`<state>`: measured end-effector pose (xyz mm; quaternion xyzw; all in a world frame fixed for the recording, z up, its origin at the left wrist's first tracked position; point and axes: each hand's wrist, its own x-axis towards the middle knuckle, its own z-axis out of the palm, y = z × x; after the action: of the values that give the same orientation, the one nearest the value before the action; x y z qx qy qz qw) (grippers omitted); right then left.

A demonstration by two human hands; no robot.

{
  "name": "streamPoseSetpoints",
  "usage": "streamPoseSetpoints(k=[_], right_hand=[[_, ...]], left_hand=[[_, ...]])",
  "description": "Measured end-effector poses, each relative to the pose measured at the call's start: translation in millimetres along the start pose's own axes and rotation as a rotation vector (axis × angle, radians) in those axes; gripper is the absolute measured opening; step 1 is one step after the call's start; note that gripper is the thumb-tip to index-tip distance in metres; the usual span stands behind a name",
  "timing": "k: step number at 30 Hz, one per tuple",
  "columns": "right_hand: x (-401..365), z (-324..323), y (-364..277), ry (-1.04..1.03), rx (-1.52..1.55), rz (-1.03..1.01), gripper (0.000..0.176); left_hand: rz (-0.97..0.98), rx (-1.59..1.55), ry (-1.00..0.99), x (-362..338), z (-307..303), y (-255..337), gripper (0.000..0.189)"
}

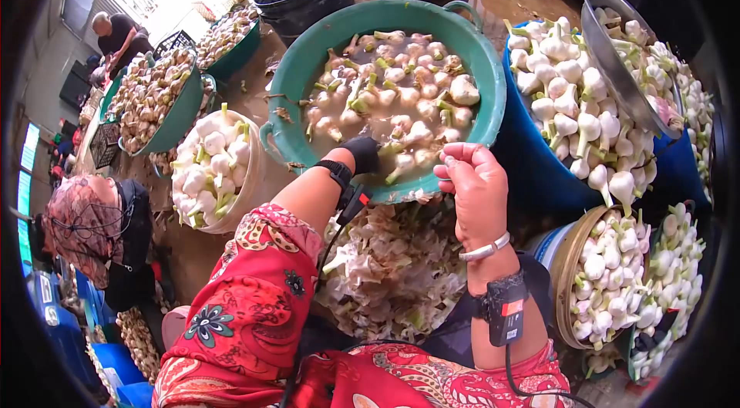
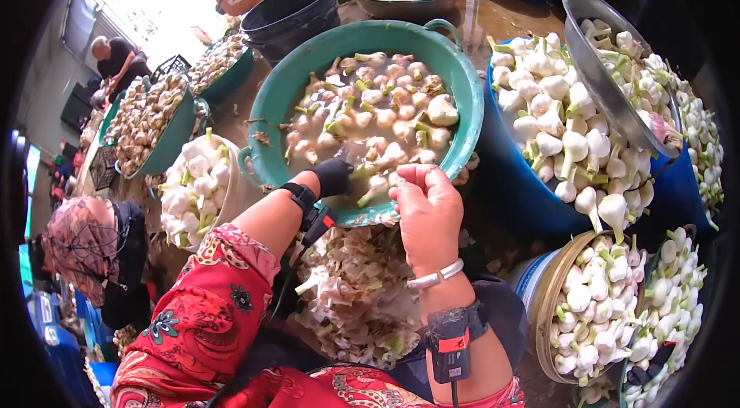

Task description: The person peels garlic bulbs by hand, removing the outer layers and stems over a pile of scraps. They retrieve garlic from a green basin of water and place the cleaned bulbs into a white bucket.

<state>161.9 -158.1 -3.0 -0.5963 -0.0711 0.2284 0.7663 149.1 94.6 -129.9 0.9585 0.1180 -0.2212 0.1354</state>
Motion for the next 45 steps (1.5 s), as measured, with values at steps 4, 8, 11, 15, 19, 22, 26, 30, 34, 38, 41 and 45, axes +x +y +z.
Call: streamPoseSetpoints(k=[4, 8, 11, 15, 19, 22, 26, 30, 34, 38, 41, 45], right_hand=[[-4.1, 5.3, 5.4, -0.142, -0.05, 0.043, 0.02], [-19.5, 25.3, 37.6, -0.401, -0.376, -0.197, 0.07], [-32.9, 43.3, 47.6, -0.471, -0.233, -0.257, 0.071], [-33.0, 49.1, 52.8, -0.502, 0.046, -0.052, 0.058], [-30.7, 48.5, 47.1, -0.489, 0.341, 0.264, 0.044], [-25.6, 43.4, 53.4, -0.501, 0.429, 0.348, 0.037], [-25.1, 38.9, 51.6, -0.502, 0.535, 0.403, 0.035], [-26.0, 37.7, 53.7, -0.503, 0.507, 0.355, 0.038], [-28.7, 40.0, 57.1, -0.483, 0.419, 0.26, 0.042], [-30.4, 42.0, 62.3, -0.439, 0.298, 0.223, 0.043], [-31.0, 41.7, 69.7, -0.413, 0.239, 0.194, 0.039], [-25.4, 37.4, 59.4, -0.502, 0.413, 0.49, 0.03]], left_hand=[[-0.023, -0.967, 0.091, -59.3, -38.6, -0.8, 0.024], [0.01, -1.395, 0.187, -152.4, -61.8, 41.8, 0.029], [0.041, -1.649, 0.292, -176.1, -33.0, 50.0, 0.029], [0.051, -1.755, 0.351, -199.5, -32.1, 54.0, 0.031], [0.041, -1.696, 0.302, -194.8, -28.6, 47.8, 0.029], [0.1, -1.657, 0.272, -193.4, -26.8, 46.2, 0.026], [0.182, -1.79, 0.287, -197.0, -25.6, 50.3, 0.024], [0.397, -1.143, 0.539, -201.9, -32.1, 52.3, 0.022], [0.107, -1.879, 0.33, -199.0, -30.2, 64.4, 0.024], [0.065, -1.776, 0.292, -194.0, -27.6, 60.9, 0.028], [0.094, -1.681, 0.288, -190.8, -21.1, 54.0, 0.021], [0.113, -1.395, 0.469, -191.2, -16.1, 58.2, 0.019]])
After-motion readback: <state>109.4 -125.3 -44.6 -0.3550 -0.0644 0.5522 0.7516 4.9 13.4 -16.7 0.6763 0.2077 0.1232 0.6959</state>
